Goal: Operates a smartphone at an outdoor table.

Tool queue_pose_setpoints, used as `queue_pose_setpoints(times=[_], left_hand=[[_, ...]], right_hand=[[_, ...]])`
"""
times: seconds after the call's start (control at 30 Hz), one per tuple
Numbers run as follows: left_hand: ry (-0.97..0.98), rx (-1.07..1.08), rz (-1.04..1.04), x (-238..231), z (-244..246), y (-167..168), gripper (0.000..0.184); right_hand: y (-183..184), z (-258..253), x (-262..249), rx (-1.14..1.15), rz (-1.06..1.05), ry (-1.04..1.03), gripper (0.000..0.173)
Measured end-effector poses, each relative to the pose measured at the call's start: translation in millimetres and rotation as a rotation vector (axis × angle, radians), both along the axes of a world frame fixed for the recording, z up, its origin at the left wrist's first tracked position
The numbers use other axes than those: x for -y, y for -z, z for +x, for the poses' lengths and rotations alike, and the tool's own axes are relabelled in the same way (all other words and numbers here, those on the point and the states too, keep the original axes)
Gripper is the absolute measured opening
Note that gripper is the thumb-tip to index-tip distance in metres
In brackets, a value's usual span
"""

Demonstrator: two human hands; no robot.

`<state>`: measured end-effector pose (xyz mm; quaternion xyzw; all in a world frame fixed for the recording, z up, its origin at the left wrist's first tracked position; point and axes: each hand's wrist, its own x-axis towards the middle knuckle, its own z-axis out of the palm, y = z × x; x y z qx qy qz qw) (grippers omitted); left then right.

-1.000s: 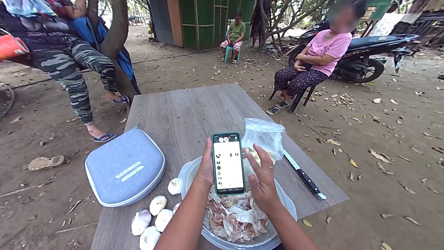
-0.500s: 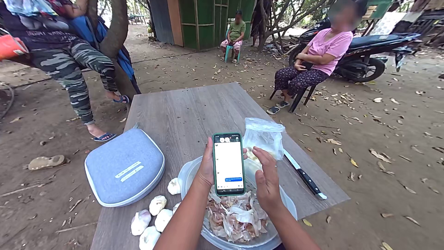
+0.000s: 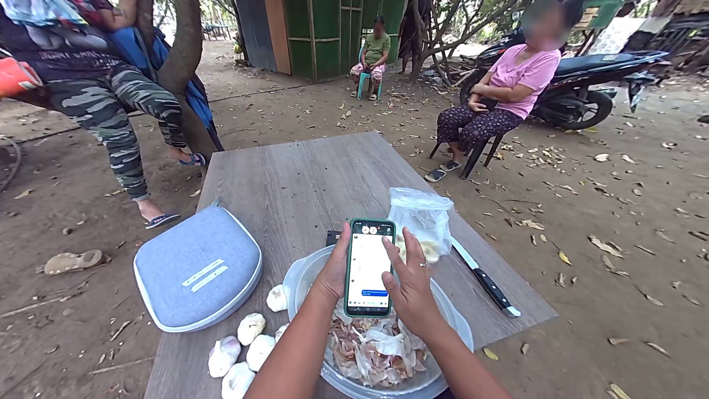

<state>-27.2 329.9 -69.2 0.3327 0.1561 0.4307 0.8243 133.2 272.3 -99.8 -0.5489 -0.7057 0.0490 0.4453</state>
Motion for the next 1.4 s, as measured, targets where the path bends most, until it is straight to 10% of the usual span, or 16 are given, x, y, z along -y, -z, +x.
queue_pose_setpoints(times=[0.63, 1.1, 1.4], left_hand=[[0.057, 0.028, 0.04, -6, -1, 6, 0.079], [-0.041, 0.015, 0.033, -2, 0, 1, 0.072], [0.076, 0.059, 0.049, -10, -1, 10, 0.081]], right_hand=[[-1, 6, 1, -0.233, -0.053, -0.066, 0.08], [-5, 9, 0, -0.409, -0.143, -0.126, 0.046], [-25, 12, 1, -0.055, -0.712, -0.087, 0.035]])
